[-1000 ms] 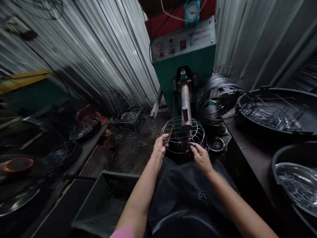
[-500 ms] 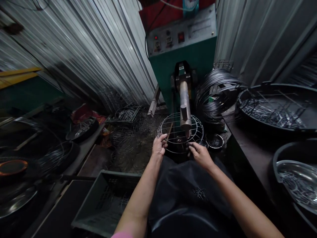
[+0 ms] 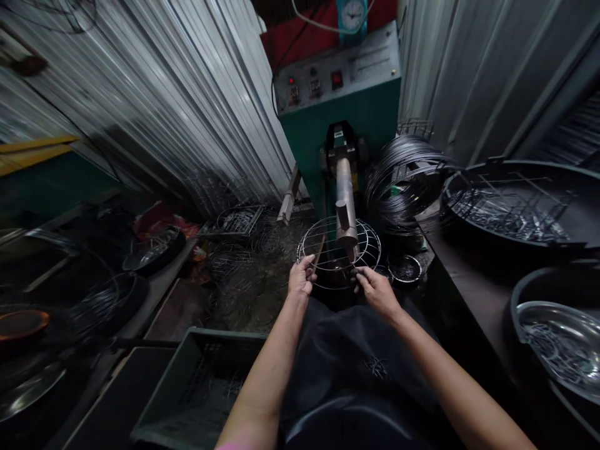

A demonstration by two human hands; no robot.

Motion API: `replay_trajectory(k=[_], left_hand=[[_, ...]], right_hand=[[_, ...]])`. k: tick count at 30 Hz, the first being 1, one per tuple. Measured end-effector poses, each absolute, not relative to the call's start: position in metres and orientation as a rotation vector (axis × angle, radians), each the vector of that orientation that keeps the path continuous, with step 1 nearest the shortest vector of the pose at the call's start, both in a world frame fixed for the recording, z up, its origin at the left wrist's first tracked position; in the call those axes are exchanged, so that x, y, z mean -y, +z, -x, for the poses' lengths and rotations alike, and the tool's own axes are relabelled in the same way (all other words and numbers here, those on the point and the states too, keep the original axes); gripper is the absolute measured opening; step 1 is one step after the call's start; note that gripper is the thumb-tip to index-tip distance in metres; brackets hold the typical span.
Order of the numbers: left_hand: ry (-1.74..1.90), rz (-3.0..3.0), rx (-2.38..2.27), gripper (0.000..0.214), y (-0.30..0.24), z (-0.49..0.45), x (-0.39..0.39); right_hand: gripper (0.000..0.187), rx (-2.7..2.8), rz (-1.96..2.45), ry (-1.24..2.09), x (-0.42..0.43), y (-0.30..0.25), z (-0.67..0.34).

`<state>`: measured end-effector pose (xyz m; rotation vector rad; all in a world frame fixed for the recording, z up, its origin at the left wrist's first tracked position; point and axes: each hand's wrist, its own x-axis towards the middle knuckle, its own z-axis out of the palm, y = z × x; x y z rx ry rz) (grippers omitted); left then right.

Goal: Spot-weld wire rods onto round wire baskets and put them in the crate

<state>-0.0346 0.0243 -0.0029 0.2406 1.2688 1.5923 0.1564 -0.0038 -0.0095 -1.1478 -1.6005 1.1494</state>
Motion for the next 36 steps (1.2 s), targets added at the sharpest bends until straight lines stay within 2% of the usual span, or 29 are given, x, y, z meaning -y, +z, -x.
replay_trajectory(k=[15, 17, 20, 22, 25, 27, 29, 32, 36], left_hand=[[1.553, -0.177, -1.381, 0.037, -0.003, 0.031, -0.023], [1.505, -0.202, -1.361, 0.038, -0.002, 0.037, -0.021], [1.338, -0.225, -1.349, 0.042, 0.003, 0.06, -0.023], [1.244, -0.269, -1.415, 0.043, 0.007, 0.079, -0.031], [1.111, -0.354, -1.502, 0.04, 0.009, 0.097, -0.053], [1.065, -0.407, -1.501, 0.036, 0.008, 0.099, -0.065], [1.062, -0.451, -1.486, 0.034, 0.006, 0.096, -0.072], [1.105, -0.446, -1.477, 0.035, 0.002, 0.091, -0.069], [1.152, -0.427, -1.462, 0.035, -0.004, 0.09, -0.054]], right_hand=[[0.033, 1.612, 1.15, 1.181, -0.004, -0.008, -0.152], [0.032, 1.608, 1.166, 1.131, 0.001, -0.009, -0.156], [0.033, 1.61, 1.27, 0.888, 0.02, -0.022, -0.176], [0.028, 1.732, 1.365, 0.769, 0.04, -0.038, -0.195], [0.017, 2.207, 1.446, 0.852, 0.074, -0.068, -0.215], [0.02, 2.561, 1.458, 0.875, 0.094, -0.085, -0.215], [0.022, 2.805, 1.5, 0.759, 0.107, -0.096, -0.206], [0.015, 2.93, 1.562, 0.603, 0.115, -0.103, -0.191], [0.019, 2.904, 1.616, 0.561, 0.117, -0.101, -0.194]])
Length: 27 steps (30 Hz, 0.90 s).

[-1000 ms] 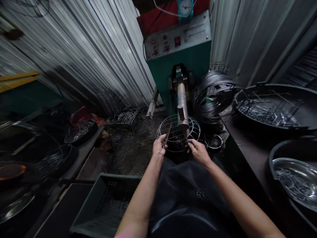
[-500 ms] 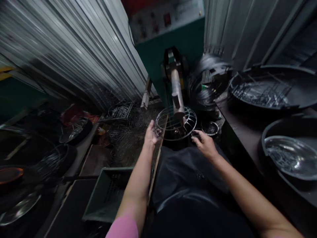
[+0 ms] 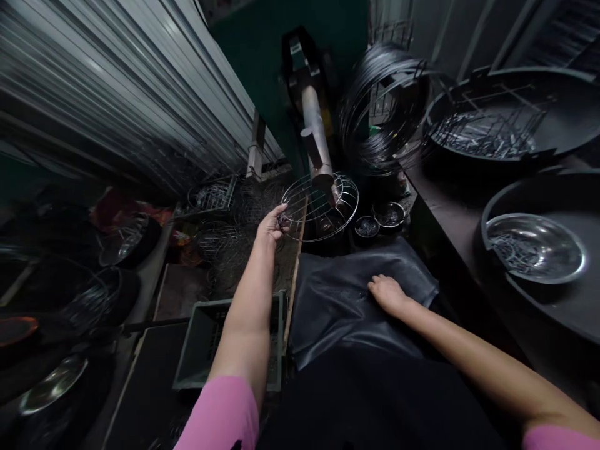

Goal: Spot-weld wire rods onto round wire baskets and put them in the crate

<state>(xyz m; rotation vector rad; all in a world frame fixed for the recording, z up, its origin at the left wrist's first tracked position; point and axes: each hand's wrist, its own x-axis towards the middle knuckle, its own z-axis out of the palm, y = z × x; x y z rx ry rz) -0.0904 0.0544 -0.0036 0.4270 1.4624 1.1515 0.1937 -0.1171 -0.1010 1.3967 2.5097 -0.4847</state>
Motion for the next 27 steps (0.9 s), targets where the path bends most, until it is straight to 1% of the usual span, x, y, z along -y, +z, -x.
replay_trajectory(k=[3, 5, 9, 16, 18, 23, 25, 27], left_hand=[[1.171, -0.437, -1.468, 0.033, -0.005, 0.091, -0.041], [1.176, -0.418, -1.46, 0.034, -0.004, 0.09, -0.033], [1.215, -0.37, -1.445, 0.035, -0.004, 0.086, -0.022], [1.246, -0.328, -1.44, 0.033, 0.0, 0.082, -0.016], [1.246, -0.325, -1.443, 0.033, 0.001, 0.081, -0.015], [1.233, -0.311, -1.493, 0.037, 0.002, 0.079, -0.015], [1.226, -0.3, -1.52, 0.039, 0.002, 0.078, -0.015], [1.218, -0.301, -1.528, 0.039, 0.002, 0.078, -0.015]], right_hand=[[0.014, -2.508, -1.52, -0.553, 0.119, -0.098, -0.21], [0.012, -2.501, -1.622, -0.69, 0.121, -0.099, -0.221], [0.018, -2.481, -1.787, -1.029, 0.123, -0.105, -0.235], [0.024, -2.449, -1.882, -1.375, 0.121, -0.112, -0.251], [0.025, -2.486, -1.891, -1.331, 0.123, -0.113, -0.255], [0.024, -2.572, -1.83, -0.84, 0.138, -0.108, -0.251], [0.02, -2.508, -1.725, -0.787, 0.143, -0.106, -0.247], [0.017, -2.46, -1.664, -0.818, 0.144, -0.104, -0.244]])
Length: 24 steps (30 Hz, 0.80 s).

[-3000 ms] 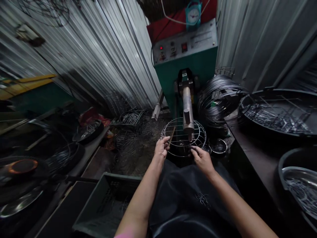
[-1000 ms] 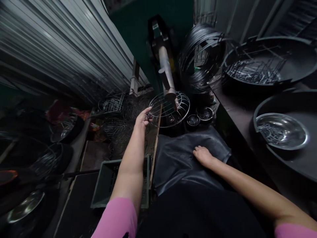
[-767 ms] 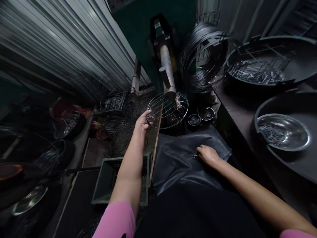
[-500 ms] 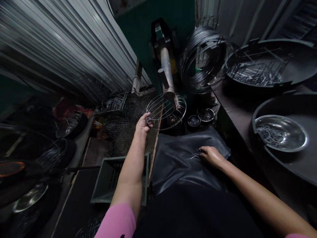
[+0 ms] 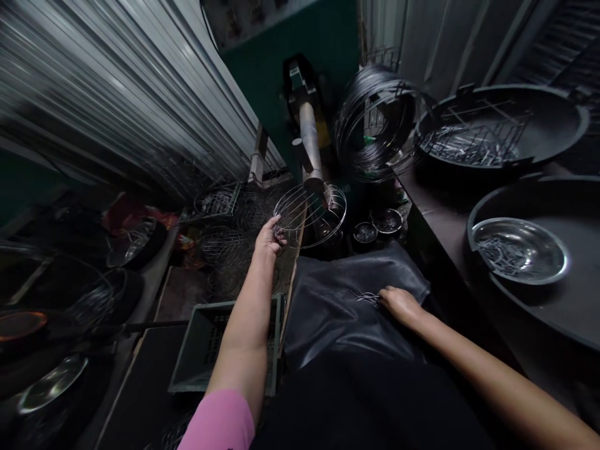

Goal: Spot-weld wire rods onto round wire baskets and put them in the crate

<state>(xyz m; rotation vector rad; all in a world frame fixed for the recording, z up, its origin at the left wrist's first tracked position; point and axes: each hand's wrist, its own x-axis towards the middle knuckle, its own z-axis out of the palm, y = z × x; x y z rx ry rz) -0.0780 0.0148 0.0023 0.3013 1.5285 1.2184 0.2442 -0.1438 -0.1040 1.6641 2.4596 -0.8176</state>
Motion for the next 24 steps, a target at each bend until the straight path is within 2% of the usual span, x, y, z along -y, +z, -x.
replay_trajectory(k=[4, 9, 13, 16, 19, 22, 24], left_hand=[[1.219, -0.307, -1.514, 0.037, 0.003, 0.078, -0.014], [1.218, -0.308, -1.499, 0.037, 0.003, 0.079, -0.015], [1.214, -0.306, -1.499, 0.034, 0.001, 0.08, -0.015], [1.217, -0.308, -1.477, 0.034, 0.001, 0.081, -0.015], [1.233, -0.315, -1.438, 0.035, 0.001, 0.08, -0.014], [1.243, -0.304, -1.419, 0.035, 0.002, 0.079, -0.014], [1.266, -0.284, -1.422, 0.034, 0.003, 0.077, -0.014]], right_hand=[[0.018, -2.437, -1.629, -0.891, 0.136, -0.103, -0.245], [0.013, -2.455, -1.43, -0.753, 0.136, -0.097, -0.239], [0.026, -2.401, -1.361, -0.578, 0.147, -0.091, -0.222], [0.028, -2.398, -1.373, -0.59, 0.147, -0.09, -0.219], [0.019, -2.365, -1.525, -0.869, 0.136, -0.088, -0.231], [0.01, -2.122, -1.826, -1.412, 0.126, -0.085, -0.25], [0.013, -1.976, -1.966, -1.734, 0.123, -0.083, -0.261]])
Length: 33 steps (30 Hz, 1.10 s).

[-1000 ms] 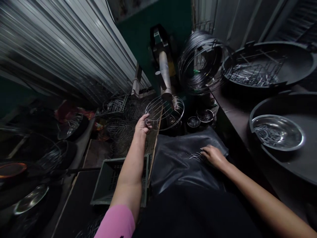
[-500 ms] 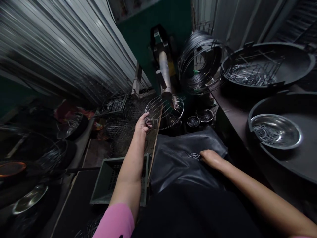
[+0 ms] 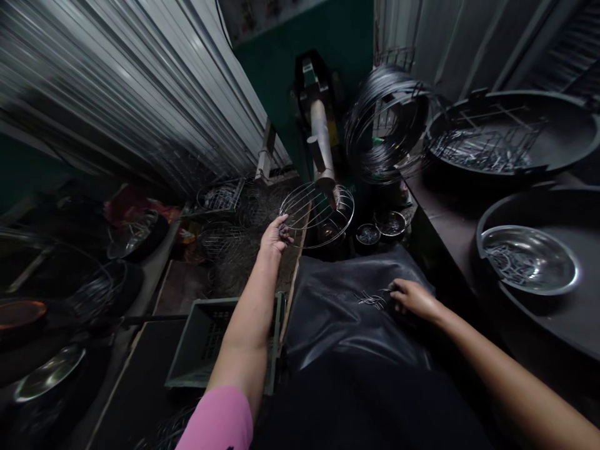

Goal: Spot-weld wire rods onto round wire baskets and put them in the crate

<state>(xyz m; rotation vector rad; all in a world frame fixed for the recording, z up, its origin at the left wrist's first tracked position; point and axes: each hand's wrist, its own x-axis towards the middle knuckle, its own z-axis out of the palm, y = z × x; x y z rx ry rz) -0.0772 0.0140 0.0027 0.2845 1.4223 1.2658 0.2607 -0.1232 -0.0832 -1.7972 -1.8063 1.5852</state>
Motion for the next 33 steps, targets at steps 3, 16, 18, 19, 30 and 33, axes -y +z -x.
replay_trajectory(k=[3, 16, 18, 19, 30, 33], left_hand=[[1.307, -0.263, -1.441, 0.032, 0.004, 0.074, -0.014], [1.465, -0.27, -1.487, 0.025, 0.007, 0.065, -0.008], [1.491, -0.29, -1.461, 0.026, 0.008, 0.061, -0.008], [1.497, -0.296, -1.451, 0.026, 0.008, 0.06, -0.008], [1.535, -0.273, -1.386, 0.035, 0.005, 0.056, -0.007], [1.534, -0.241, -1.402, 0.035, 0.009, 0.051, -0.006]], right_hand=[[0.019, 1.631, 1.698, 1.519, 0.123, -0.086, -0.269], [0.026, 1.538, 1.576, 1.253, 0.105, -0.091, -0.251], [0.03, 1.465, 1.502, 1.312, 0.094, -0.078, -0.239], [0.032, 1.449, 1.468, 1.335, 0.089, -0.071, -0.233], [0.041, 1.446, 1.308, 1.431, 0.062, -0.025, -0.205], [0.045, 1.509, 1.407, 1.358, 0.067, -0.041, -0.22]])
